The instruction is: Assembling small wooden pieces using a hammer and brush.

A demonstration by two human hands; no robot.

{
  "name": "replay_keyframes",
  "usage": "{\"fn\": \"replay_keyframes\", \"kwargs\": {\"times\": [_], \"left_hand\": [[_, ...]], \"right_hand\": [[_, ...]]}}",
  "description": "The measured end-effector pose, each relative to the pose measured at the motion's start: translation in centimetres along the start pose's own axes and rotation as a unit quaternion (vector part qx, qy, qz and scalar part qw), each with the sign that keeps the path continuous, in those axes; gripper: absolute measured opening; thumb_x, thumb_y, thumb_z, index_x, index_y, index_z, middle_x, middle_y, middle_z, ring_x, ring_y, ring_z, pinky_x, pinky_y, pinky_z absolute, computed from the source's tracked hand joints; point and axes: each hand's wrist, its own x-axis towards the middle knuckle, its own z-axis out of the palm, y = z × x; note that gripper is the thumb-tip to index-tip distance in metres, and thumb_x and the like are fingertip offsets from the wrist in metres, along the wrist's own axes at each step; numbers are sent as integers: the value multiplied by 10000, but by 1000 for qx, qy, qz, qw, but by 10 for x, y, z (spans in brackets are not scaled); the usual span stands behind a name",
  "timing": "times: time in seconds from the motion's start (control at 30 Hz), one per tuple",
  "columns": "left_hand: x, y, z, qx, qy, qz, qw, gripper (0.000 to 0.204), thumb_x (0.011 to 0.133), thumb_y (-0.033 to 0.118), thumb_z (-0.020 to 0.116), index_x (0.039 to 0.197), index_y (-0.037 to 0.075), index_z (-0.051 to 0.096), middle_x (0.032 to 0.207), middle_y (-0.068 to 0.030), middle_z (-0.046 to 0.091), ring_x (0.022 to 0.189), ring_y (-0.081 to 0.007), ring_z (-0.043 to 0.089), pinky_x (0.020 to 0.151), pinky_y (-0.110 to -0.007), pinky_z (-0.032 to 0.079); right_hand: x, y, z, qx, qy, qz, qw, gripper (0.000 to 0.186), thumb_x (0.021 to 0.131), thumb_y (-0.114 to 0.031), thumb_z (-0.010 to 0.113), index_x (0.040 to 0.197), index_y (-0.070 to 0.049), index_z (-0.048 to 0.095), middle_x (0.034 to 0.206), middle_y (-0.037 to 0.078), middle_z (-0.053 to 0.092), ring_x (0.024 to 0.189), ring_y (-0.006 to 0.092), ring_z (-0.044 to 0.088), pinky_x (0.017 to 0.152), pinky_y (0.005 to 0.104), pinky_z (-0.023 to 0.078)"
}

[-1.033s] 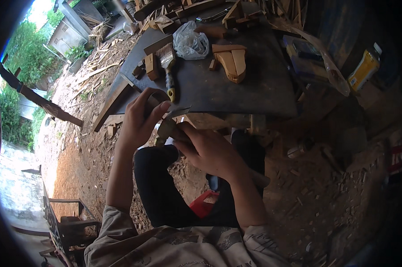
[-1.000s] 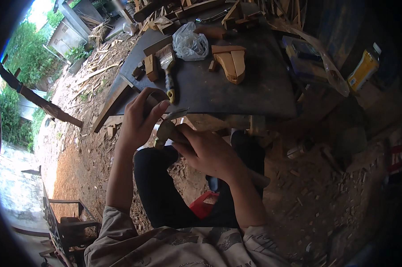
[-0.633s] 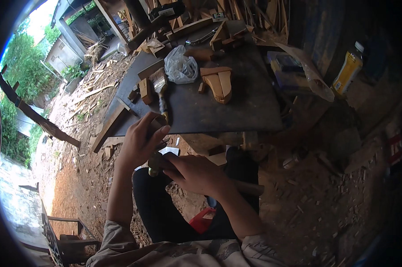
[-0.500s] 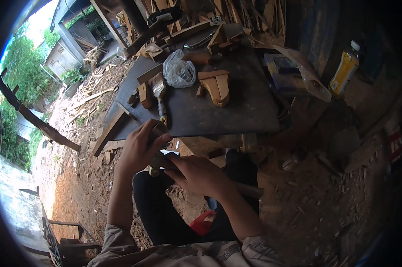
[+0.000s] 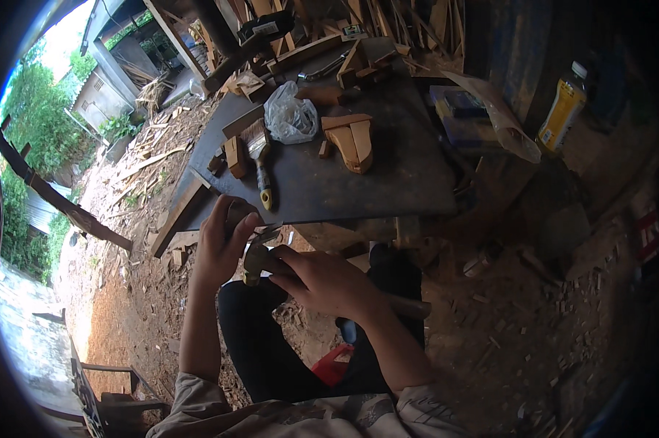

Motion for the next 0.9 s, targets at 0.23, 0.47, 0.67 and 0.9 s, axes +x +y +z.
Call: {"fn": "replay_keyframes", "kwargs": {"times": [0.23,0.47,0.67,0.9], "left_hand": [[1,-15,-2,-75,45,51,995,256,833,180,689,974,-9,590,849,-109,695,812,-177,684,766,-324,519],[0,-22,1,-155,-21,46,987,262,870,246,633,955,12,552,979,-104,653,907,-168,636,826,-326,526],[-3,-19,15,-378,-31,-48,924,219,923,154,580,1088,11,570,1085,-125,682,1006,-183,665,921,-324,514],[-5,-11,19,-416,-40,-74,906,280,1074,298,532,1111,20,536,1119,-157,678,1083,-224,685,969,-358,544]], "right_hand": [[1,-1,0,5,6,-6,1000,358,1008,-310,642,1269,-69,592,916,205,735,848,388,734,740,509,561],[3,1,7,7,3,-40,999,345,1010,-323,641,1237,-67,600,868,187,728,827,378,730,732,496,557],[5,5,10,45,19,-35,998,360,1009,-332,642,1242,-59,613,879,189,732,823,369,732,727,482,555],[4,5,9,17,38,-30,999,376,1008,-338,643,1257,-58,611,897,194,735,849,371,737,741,474,561]]}}
